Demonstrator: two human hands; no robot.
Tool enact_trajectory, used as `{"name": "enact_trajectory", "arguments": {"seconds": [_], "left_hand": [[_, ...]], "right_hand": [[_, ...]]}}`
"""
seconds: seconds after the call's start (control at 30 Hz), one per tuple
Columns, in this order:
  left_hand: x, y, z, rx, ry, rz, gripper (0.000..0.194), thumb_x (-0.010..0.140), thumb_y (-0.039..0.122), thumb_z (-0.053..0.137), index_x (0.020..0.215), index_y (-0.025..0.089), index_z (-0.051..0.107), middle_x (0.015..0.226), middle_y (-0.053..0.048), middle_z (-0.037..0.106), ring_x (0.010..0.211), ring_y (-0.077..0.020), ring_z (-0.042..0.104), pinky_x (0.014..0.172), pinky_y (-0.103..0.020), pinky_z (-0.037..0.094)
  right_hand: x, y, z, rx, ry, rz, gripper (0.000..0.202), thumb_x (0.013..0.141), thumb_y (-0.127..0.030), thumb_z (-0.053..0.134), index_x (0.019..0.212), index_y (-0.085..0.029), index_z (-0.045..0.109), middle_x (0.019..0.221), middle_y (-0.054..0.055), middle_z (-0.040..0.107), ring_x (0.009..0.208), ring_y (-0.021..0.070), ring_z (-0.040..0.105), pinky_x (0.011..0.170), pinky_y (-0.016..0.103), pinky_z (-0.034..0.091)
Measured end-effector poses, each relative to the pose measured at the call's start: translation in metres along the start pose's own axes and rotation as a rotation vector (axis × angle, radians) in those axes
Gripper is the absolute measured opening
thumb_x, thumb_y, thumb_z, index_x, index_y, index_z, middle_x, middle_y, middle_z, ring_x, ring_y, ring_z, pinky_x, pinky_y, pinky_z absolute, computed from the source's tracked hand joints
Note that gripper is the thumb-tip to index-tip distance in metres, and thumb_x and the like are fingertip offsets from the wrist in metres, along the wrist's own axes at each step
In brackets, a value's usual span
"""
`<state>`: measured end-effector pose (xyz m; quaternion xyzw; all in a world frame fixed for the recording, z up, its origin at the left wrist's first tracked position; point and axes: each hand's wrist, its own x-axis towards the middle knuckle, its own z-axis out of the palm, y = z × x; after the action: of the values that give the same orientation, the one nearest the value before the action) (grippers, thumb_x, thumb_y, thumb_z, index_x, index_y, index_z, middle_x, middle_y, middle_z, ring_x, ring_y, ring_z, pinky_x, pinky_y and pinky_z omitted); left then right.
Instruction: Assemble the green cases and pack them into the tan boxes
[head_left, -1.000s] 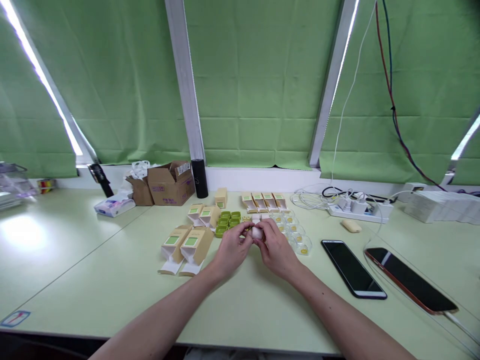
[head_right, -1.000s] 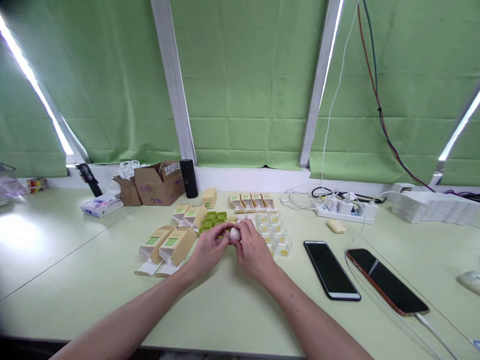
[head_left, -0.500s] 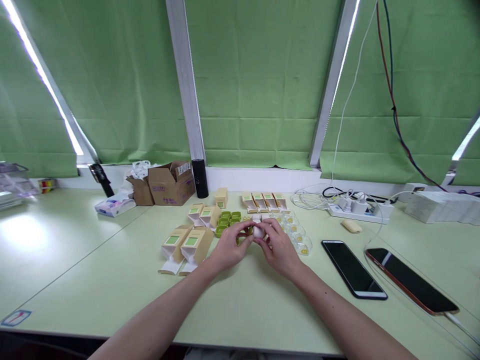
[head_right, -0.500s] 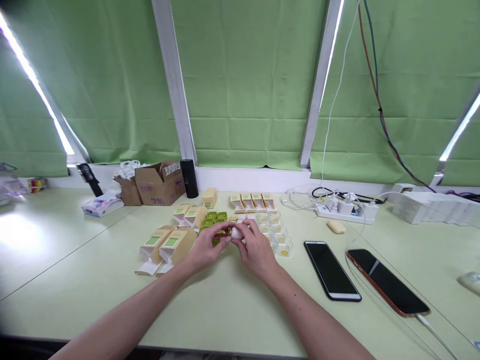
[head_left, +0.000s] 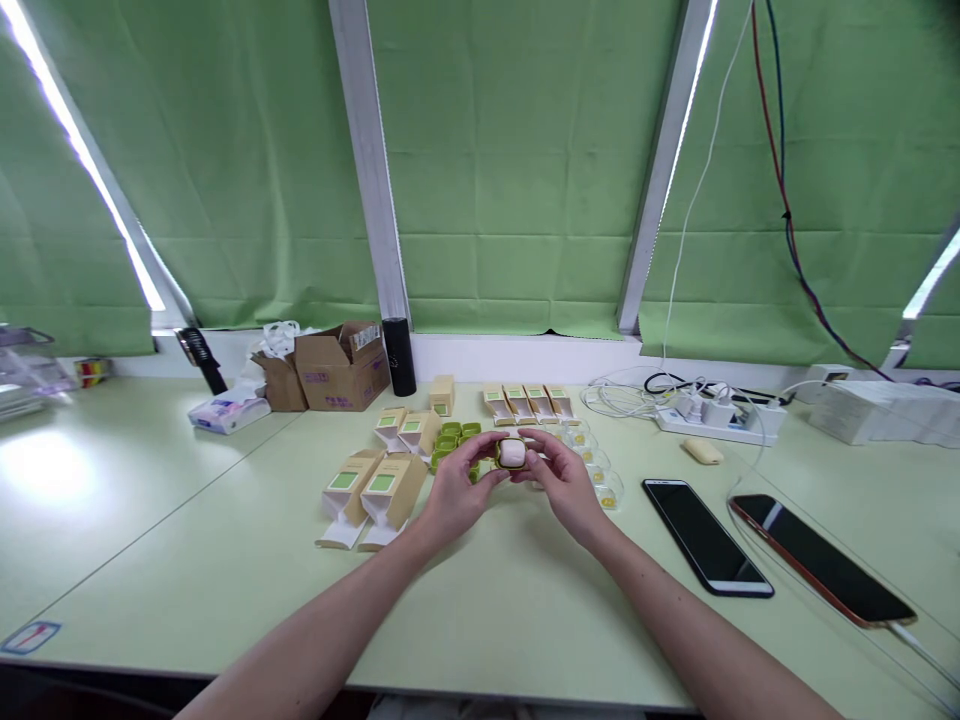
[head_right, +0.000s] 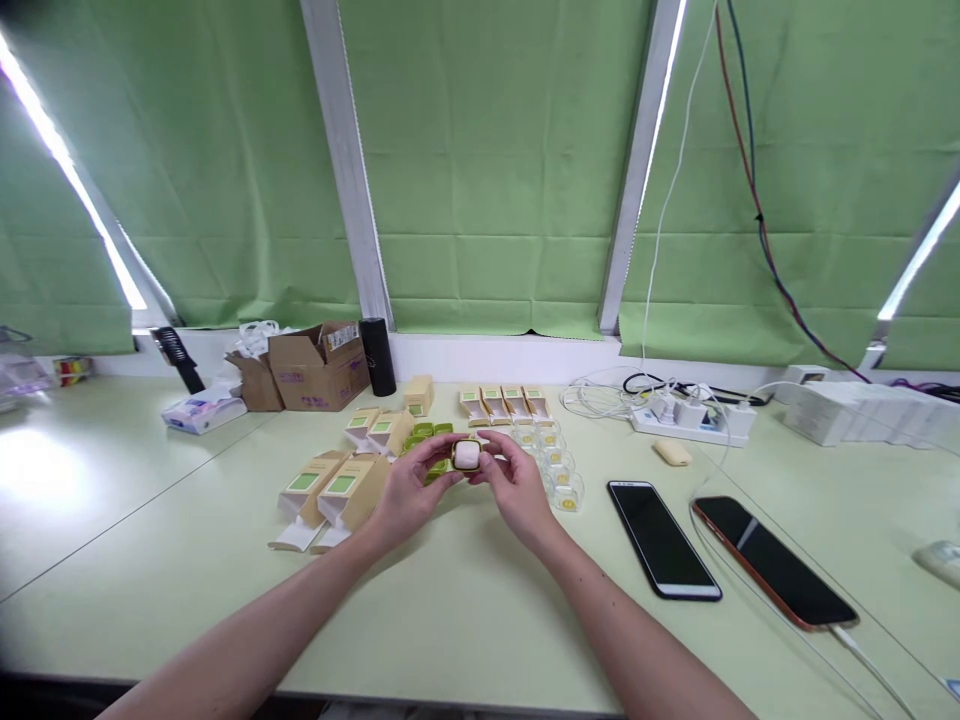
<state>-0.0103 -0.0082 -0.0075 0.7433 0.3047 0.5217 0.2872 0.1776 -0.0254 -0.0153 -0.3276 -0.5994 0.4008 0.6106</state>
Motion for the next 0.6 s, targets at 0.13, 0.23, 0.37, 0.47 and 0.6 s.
{"name": "enact_trajectory", "arguments": {"seconds": [0.13, 0.23, 0.37, 0.47, 0.6], "left_hand": [[-0.002, 0.004, -0.002, 0.241, 0.011, 0.127, 0.045, 0.091, 0.015, 0.07, 0.135, 0.023, 0.065, 0.13, -0.011, 0.072, 0.12, -0.0272, 0.064, 0.105, -0.047, 0.056], [-0.003, 0.008, -0.003, 0.45, 0.041, 0.26, 0.045, 0.092, 0.02, 0.075, 0.135, 0.023, 0.065, 0.127, -0.012, 0.071, 0.123, -0.032, 0.055, 0.105, -0.052, 0.052], [-0.004, 0.015, -0.002, 0.681, 0.044, 0.358, 0.041, 0.097, 0.029, 0.072, 0.138, 0.025, 0.067, 0.127, -0.013, 0.068, 0.121, -0.0336, 0.048, 0.104, -0.054, 0.048], [-0.005, 0.018, -0.002, 0.773, 0.033, 0.432, 0.04, 0.1, 0.026, 0.067, 0.141, 0.026, 0.066, 0.124, -0.013, 0.068, 0.117, -0.032, 0.047, 0.102, -0.051, 0.049], [-0.005, 0.018, -0.003, 0.819, 0.073, 0.476, 0.04, 0.1, 0.026, 0.066, 0.141, 0.027, 0.067, 0.12, -0.013, 0.067, 0.115, -0.0315, 0.049, 0.099, -0.049, 0.051]], "right_hand": [[0.001, 0.001, 0.002, 0.029, -0.006, 0.028, 0.042, 0.094, -0.055, 0.07, 0.121, -0.022, 0.072, 0.101, 0.008, 0.078, 0.073, 0.0209, 0.077, 0.078, 0.043, 0.069], [0.0, 0.002, 0.004, -0.002, 0.029, 0.017, 0.041, 0.094, -0.054, 0.071, 0.12, -0.022, 0.072, 0.1, 0.007, 0.078, 0.073, 0.0213, 0.077, 0.077, 0.042, 0.069], [-0.005, 0.001, 0.007, -0.117, 0.025, -0.056, 0.035, 0.098, -0.047, 0.066, 0.122, -0.023, 0.073, 0.106, 0.009, 0.078, 0.085, 0.0223, 0.077, 0.081, 0.04, 0.068], [-0.009, 0.0, 0.009, -0.233, 0.028, -0.127, 0.032, 0.102, -0.041, 0.062, 0.125, -0.023, 0.073, 0.11, 0.01, 0.076, 0.095, 0.0239, 0.076, 0.084, 0.04, 0.066], [-0.011, -0.002, 0.011, -0.331, 0.045, -0.202, 0.03, 0.104, -0.035, 0.057, 0.129, -0.025, 0.071, 0.116, 0.011, 0.074, 0.095, 0.0231, 0.074, 0.083, 0.04, 0.065]]}}
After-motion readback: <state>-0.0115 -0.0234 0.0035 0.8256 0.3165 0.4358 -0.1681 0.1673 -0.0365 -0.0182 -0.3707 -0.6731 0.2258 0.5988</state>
